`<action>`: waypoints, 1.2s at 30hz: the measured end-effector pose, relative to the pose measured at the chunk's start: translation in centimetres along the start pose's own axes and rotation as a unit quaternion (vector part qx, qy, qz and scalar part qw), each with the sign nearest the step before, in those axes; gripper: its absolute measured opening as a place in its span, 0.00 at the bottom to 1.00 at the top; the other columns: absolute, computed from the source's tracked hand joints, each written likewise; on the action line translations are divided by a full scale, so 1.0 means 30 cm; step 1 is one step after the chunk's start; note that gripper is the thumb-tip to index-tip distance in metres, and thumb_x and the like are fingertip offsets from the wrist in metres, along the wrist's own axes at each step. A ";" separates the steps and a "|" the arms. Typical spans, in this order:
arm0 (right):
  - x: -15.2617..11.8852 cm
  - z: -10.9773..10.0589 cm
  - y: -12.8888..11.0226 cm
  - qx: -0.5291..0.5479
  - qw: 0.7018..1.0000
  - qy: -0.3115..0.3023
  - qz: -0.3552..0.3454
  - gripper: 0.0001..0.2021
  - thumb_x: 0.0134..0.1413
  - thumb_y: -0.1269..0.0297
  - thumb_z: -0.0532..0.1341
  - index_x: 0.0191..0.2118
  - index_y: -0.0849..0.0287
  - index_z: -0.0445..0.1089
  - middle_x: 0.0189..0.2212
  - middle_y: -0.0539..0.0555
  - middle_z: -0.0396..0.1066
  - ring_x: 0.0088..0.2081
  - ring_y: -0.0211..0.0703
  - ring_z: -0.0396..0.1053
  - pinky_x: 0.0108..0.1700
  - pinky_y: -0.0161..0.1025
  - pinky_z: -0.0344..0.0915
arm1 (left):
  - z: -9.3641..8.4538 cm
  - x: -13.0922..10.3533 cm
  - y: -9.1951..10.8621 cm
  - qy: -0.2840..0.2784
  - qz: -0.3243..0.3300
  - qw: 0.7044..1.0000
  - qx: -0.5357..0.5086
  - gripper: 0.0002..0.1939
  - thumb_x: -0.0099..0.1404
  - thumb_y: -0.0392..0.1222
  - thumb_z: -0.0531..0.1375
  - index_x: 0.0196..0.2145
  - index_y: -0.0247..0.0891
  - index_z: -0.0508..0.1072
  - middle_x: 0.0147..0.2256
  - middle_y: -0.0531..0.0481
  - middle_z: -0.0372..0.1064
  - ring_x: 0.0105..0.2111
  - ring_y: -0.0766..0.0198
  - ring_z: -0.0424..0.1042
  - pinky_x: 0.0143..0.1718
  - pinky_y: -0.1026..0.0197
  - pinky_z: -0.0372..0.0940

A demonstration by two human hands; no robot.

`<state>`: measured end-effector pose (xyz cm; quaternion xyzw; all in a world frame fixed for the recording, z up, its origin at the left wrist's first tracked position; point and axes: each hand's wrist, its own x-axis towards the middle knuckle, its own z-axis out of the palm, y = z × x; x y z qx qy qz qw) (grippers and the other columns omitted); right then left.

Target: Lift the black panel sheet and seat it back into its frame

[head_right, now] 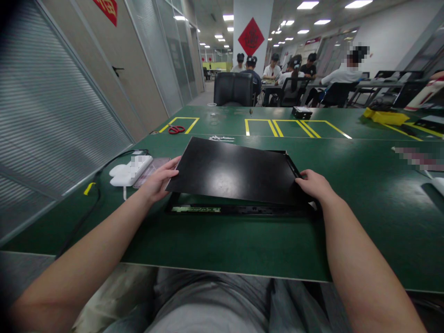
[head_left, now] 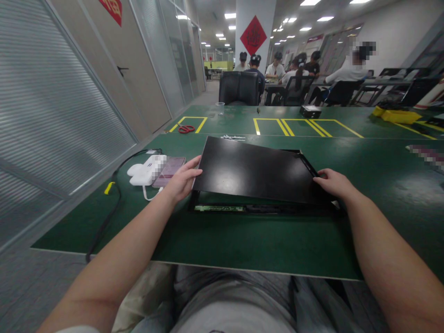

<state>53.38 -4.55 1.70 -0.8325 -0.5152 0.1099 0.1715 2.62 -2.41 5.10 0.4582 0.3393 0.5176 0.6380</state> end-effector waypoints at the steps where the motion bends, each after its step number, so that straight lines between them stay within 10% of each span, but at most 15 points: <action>1: -0.001 0.000 0.001 0.010 1.000 0.004 -0.002 0.21 0.55 0.56 0.66 0.52 0.57 0.77 0.42 0.63 0.80 0.47 0.63 0.78 0.49 0.54 0.73 | 0.000 0.000 0.000 0.002 0.001 1.000 0.003 0.33 0.51 0.32 0.71 0.57 0.36 0.81 0.61 0.40 0.76 0.66 0.41 0.69 0.67 0.45 0.64; 9: -0.033 -0.016 -0.027 0.184 0.982 0.039 0.025 0.20 0.52 0.57 0.67 0.52 0.53 0.78 0.30 0.54 0.75 0.36 0.53 0.74 0.43 0.48 0.70 | -0.020 0.015 -0.022 0.020 0.050 0.998 0.030 0.32 0.45 0.29 0.71 0.51 0.40 0.84 0.60 0.44 0.77 0.71 0.43 0.62 0.73 0.44 0.54; 15: -0.053 -0.034 -0.059 0.418 0.903 0.046 0.084 0.07 0.48 0.60 0.68 0.33 0.55 0.75 0.34 0.55 0.77 0.40 0.48 0.72 0.39 0.41 0.66 | -0.021 0.015 -0.024 0.007 0.073 0.997 0.035 0.37 0.45 0.30 0.70 0.55 0.44 0.83 0.63 0.47 0.75 0.72 0.43 0.61 0.74 0.43 0.54; 22: -0.113 -0.096 -0.104 0.581 0.814 -0.011 -0.028 0.21 0.41 0.65 0.68 0.46 0.50 0.76 0.44 0.53 0.80 0.50 0.51 0.76 0.50 0.43 0.74 | 0.001 0.008 -0.005 0.021 0.090 0.996 -0.013 0.31 0.49 0.34 0.68 0.54 0.42 0.82 0.61 0.47 0.77 0.70 0.43 0.64 0.72 0.44 0.56; 28: -0.225 -0.162 -0.169 0.532 0.842 -0.056 -0.070 0.37 0.50 0.63 0.61 0.69 0.38 0.61 0.58 0.52 0.77 0.52 0.53 0.78 0.49 0.50 0.75 | 0.007 -0.005 0.016 0.060 0.098 0.993 -0.021 0.35 0.56 0.38 0.68 0.63 0.49 0.76 0.61 0.51 0.77 0.69 0.44 0.66 0.70 0.43 0.60; 36: -0.235 -0.171 -0.129 0.575 0.816 -0.049 -0.042 0.33 0.45 0.61 0.66 0.62 0.51 0.70 0.48 0.61 0.80 0.48 0.64 0.79 0.53 0.58 0.75 | -0.009 -0.003 0.030 0.050 0.074 0.995 -0.035 0.34 0.59 0.40 0.68 0.64 0.47 0.74 0.61 0.48 0.77 0.67 0.42 0.68 0.67 0.41 0.65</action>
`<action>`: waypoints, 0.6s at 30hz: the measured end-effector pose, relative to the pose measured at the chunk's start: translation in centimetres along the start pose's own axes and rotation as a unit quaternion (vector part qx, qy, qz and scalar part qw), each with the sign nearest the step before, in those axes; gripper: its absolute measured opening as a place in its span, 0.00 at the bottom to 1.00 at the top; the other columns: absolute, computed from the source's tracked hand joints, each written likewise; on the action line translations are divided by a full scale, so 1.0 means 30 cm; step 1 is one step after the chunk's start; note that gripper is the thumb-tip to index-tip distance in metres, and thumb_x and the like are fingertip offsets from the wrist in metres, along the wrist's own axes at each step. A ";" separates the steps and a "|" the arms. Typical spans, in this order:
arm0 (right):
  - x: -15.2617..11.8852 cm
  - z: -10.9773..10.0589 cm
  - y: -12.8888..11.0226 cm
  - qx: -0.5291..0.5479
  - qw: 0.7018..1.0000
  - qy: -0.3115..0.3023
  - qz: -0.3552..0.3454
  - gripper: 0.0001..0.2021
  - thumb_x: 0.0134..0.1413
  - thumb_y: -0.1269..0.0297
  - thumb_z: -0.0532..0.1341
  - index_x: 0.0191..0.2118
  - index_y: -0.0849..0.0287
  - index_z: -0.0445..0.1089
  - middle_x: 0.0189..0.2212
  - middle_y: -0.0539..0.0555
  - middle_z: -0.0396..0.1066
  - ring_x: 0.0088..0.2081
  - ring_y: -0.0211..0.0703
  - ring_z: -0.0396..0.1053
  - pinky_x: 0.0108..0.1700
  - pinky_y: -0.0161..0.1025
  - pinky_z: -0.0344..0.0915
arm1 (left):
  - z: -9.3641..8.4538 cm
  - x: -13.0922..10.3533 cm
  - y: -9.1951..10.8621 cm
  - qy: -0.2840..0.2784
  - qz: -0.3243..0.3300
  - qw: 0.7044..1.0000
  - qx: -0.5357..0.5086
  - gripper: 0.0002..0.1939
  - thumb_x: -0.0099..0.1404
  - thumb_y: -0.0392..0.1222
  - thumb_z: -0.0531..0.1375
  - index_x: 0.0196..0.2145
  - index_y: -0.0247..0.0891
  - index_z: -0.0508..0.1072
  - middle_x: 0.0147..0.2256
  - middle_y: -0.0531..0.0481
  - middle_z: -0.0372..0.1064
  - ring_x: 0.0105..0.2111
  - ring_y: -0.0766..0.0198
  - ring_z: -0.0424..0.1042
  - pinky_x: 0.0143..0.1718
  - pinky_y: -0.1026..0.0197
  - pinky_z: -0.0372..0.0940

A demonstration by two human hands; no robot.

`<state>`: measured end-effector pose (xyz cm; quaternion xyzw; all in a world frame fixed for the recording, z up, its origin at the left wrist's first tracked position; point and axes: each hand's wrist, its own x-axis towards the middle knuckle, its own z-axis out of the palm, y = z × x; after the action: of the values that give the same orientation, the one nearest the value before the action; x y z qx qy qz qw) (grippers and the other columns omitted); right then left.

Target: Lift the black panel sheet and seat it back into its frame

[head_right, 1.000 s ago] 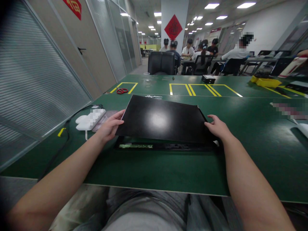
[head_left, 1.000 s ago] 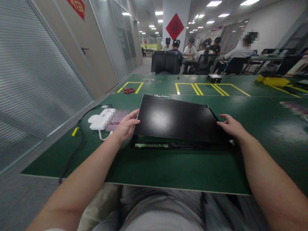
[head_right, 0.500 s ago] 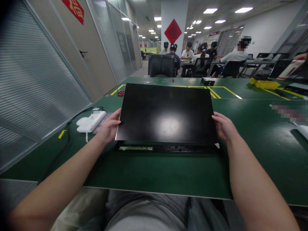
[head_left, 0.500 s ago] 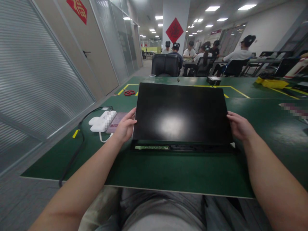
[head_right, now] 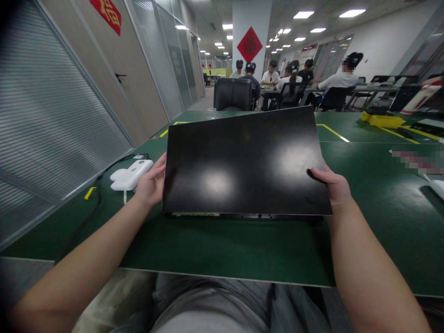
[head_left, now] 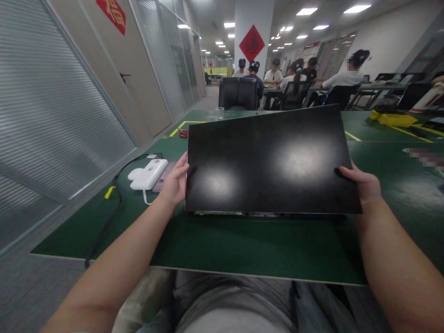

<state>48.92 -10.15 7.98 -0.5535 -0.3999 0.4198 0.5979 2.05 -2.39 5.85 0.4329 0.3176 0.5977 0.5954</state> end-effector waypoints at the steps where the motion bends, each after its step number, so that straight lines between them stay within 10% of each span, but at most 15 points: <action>1: -0.003 0.006 -0.008 0.005 1.000 0.002 -0.015 0.33 0.46 0.61 0.66 0.62 0.51 0.71 0.48 0.61 0.79 0.49 0.64 0.79 0.53 0.58 0.75 | 0.000 0.000 -0.001 -0.004 -0.009 1.000 -0.007 0.32 0.60 0.41 0.67 0.63 0.46 0.75 0.60 0.48 0.78 0.66 0.42 0.69 0.66 0.41 0.66; 11: 0.000 0.028 -0.071 -0.028 0.998 0.041 -0.036 0.26 0.50 0.63 0.60 0.56 0.55 0.74 0.47 0.62 0.79 0.53 0.64 0.77 0.55 0.58 0.75 | -0.031 0.016 -0.026 0.028 -0.083 0.996 -0.009 0.27 0.67 0.58 0.61 0.56 0.40 0.77 0.63 0.39 0.74 0.69 0.48 0.65 0.69 0.47 0.60; 18: 0.076 -0.038 -0.041 0.115 0.970 0.200 -0.075 0.15 0.36 0.70 0.63 0.37 0.57 0.75 0.37 0.59 0.77 0.44 0.60 0.78 0.49 0.57 0.78 | -0.045 0.024 -0.036 0.020 -0.063 0.997 0.033 0.32 0.64 0.63 0.61 0.61 0.46 0.74 0.66 0.42 0.70 0.72 0.46 0.59 0.70 0.45 0.58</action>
<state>50.82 -8.43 9.16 -0.5225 -0.2619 0.2973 0.7550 1.36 -1.39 4.41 0.4195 0.3754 0.5565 0.6111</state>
